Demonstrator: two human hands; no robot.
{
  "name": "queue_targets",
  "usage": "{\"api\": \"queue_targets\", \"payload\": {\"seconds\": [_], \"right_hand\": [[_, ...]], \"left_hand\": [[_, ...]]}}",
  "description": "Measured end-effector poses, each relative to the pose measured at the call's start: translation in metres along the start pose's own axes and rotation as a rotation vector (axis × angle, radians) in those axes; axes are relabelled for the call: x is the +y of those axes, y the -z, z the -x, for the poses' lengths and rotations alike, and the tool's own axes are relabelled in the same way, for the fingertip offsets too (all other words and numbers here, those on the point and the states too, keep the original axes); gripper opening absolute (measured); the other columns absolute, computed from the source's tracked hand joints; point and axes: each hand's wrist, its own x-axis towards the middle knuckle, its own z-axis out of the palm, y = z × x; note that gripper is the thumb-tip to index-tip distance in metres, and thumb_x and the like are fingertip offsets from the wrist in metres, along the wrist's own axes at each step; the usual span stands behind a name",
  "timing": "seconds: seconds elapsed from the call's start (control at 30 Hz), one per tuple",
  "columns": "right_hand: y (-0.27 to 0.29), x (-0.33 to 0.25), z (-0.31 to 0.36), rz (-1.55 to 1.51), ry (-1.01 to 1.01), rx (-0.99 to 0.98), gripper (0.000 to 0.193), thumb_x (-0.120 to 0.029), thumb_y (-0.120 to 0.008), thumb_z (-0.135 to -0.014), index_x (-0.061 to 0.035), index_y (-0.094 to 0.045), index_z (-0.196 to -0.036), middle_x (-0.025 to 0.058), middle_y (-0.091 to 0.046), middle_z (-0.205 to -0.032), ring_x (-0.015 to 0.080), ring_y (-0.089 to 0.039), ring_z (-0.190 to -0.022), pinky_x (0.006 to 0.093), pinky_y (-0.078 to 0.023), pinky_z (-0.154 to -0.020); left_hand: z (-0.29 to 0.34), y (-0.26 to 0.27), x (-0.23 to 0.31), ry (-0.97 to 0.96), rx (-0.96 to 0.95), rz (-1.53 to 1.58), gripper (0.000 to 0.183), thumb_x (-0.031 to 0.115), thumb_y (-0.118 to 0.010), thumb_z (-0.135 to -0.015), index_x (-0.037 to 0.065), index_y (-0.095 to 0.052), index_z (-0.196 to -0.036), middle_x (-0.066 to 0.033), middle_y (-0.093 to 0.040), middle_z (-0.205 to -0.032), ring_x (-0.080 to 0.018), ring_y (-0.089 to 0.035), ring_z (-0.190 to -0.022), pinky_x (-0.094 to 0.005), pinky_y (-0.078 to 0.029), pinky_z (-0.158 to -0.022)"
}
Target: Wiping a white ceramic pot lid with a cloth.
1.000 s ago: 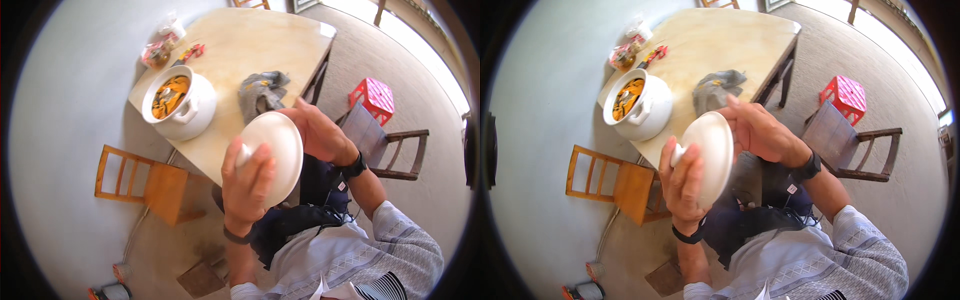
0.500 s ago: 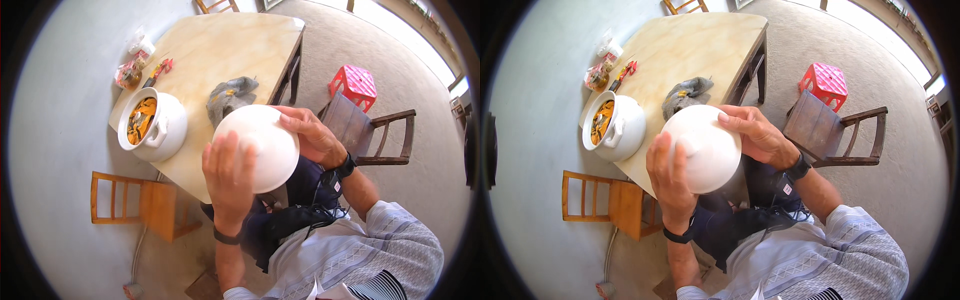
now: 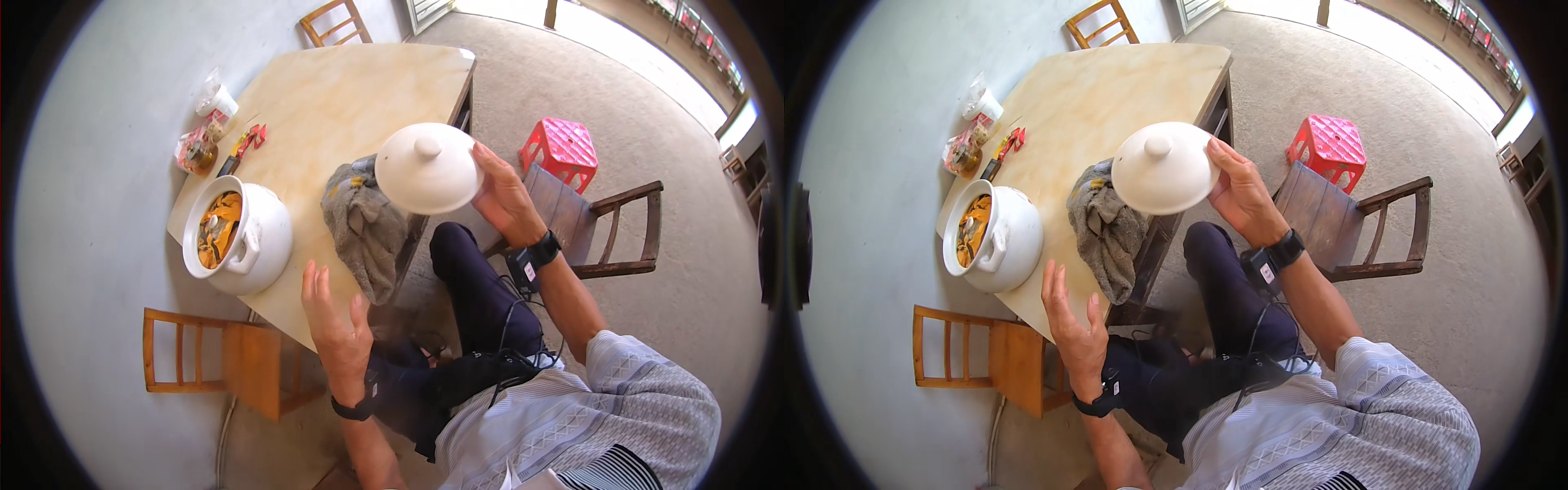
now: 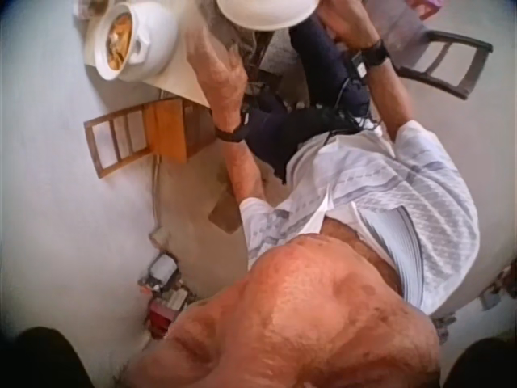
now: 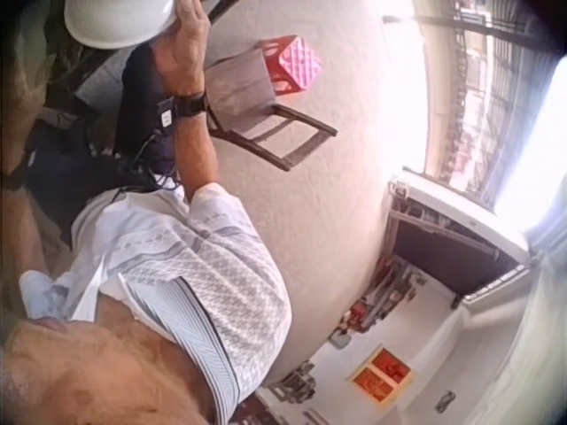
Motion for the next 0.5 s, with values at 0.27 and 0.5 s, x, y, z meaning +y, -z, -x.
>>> {"api": "queue_targets", "payload": {"seconds": [0.27, 0.5], "right_hand": [[0.028, 0.008, -0.036, 0.086, 0.088, 0.092, 0.047, -0.022, -0.060, -0.118, 0.0035, -0.055, -0.157, 0.0105, -0.069, -0.147, 0.0190, -0.068, -0.133, 0.0387, -0.058, -0.114], [0.045, 0.011, -0.057, 0.091, 0.113, 0.127, 0.044, -0.024, -0.061, -0.117, 0.0002, -0.059, -0.154, 0.0098, -0.071, -0.144, 0.0185, -0.071, -0.128, 0.0396, -0.061, -0.109]], "left_hand": [[0.014, 0.000, -0.013, 0.072, -0.030, 0.013, 0.047, 0.000, -0.068, -0.099, -0.002, -0.060, -0.145, -0.0239, -0.056, -0.162, -0.0440, -0.056, -0.147, -0.0498, -0.046, -0.122], [0.019, -0.004, -0.020, 0.091, -0.019, -0.007, 0.040, -0.001, -0.068, -0.098, -0.003, -0.065, -0.138, -0.0237, -0.061, -0.156, -0.0433, -0.062, -0.140, -0.0493, -0.050, -0.118]]}}
